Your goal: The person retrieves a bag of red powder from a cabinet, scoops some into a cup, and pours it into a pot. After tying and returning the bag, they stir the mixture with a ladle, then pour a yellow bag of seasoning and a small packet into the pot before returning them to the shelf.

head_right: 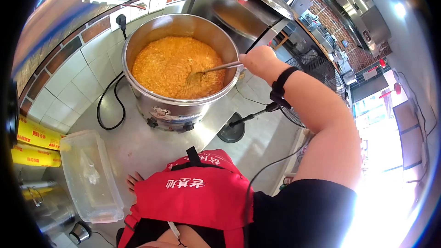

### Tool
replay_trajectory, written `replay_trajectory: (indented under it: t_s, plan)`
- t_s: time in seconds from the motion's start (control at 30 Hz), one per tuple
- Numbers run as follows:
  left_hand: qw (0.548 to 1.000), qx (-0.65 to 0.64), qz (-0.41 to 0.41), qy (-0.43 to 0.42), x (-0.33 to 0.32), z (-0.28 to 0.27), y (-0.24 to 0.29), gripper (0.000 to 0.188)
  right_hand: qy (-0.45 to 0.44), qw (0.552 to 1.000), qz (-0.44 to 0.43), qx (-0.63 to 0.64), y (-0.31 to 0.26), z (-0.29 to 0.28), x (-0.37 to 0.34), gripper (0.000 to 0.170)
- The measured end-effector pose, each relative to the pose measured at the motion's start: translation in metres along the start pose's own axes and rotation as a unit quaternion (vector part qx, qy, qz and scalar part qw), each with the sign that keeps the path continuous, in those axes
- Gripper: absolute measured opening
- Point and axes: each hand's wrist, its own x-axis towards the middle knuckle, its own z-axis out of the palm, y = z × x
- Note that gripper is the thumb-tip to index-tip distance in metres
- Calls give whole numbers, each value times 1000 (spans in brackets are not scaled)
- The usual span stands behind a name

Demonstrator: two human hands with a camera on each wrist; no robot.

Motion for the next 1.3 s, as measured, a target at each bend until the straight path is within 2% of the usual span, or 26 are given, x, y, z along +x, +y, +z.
replay_trajectory:
  t_s: [0.03,0.07,0.1,0.2,0.27,0.3,0.33,0.37,0.4,0.47,0.57,0.6,0.67,0.73,0.8,0.83,0.93,0.97,1.0,1.03,1.07,1.1,1.13,1.2,1.27,1.3]
  plan:
    - [1000,-17,-10,15,2,-12,-1,60,-1,1000,-3,-3,-3,7,5,11]
    - [999,-35,-22,31,4,-20,-1,39,22,999,27,9,-8,14,11,12]
    - [999,-36,-22,30,3,-19,-1,39,44,997,58,22,-11,18,15,14]
    - [997,-37,-19,58,4,-18,-2,42,15,994,93,61,-45,8,18,15]
    - [1000,-28,-2,7,3,-23,-6,47,47,994,70,63,-60,15,11,14]
    - [1000,-25,3,11,6,-33,-9,47,73,993,46,82,-67,15,4,14]
    - [998,-49,9,-33,9,-46,-11,50,99,990,25,102,-74,13,-4,14]
    - [994,-73,17,-75,13,-54,-13,54,94,987,28,130,-78,9,-11,12]
    - [995,-70,27,-66,10,-38,-14,54,93,985,40,137,-81,7,-19,12]
    - [976,-193,38,-96,3,4,-14,124,89,967,59,233,-83,6,-33,15]
    - [884,-283,-66,-367,58,-169,-21,103,155,926,58,340,-86,15,-50,15]
    - [884,-258,-57,-384,63,-174,-15,102,170,911,74,369,-86,17,-56,17]
    - [906,-221,-8,-361,66,-145,-6,100,261,865,104,417,-87,19,-84,33]
    - [926,-187,34,-326,75,-119,0,98,435,797,116,403,-88,38,-116,38]
    - [938,-162,65,-299,83,-103,2,95,529,733,151,399,-97,73,-157,38]
    - [942,-152,78,-288,88,-98,5,94,501,727,176,435,-105,95,-184,35]
    - [951,-134,95,-261,104,-84,10,91,366,749,282,475,-145,195,-250,31]
    - [954,-129,99,-253,108,-81,12,90,278,753,334,495,-164,241,-281,30]
    - [956,-124,101,-247,112,-77,13,89,166,714,390,557,-179,273,-320,28]
    - [958,-121,99,-239,116,-75,17,88,43,694,465,548,-208,319,-357,29]
    - [961,-118,98,-231,119,-75,19,87,-14,691,486,535,-231,352,-402,29]
    - [964,-115,95,-221,123,-75,21,86,-93,631,528,560,-247,365,-448,29]
    - [965,-113,97,-214,131,-75,26,85,-152,556,580,576,-278,408,-479,29]
    - [969,-110,90,-201,129,-82,36,83,-195,475,609,605,-331,445,-564,29]
    - [970,-114,92,-194,119,-92,53,81,-204,439,631,607,-381,497,-634,32]
    - [972,-112,87,-186,103,-99,62,80,-210,439,626,609,-383,516,-656,32]
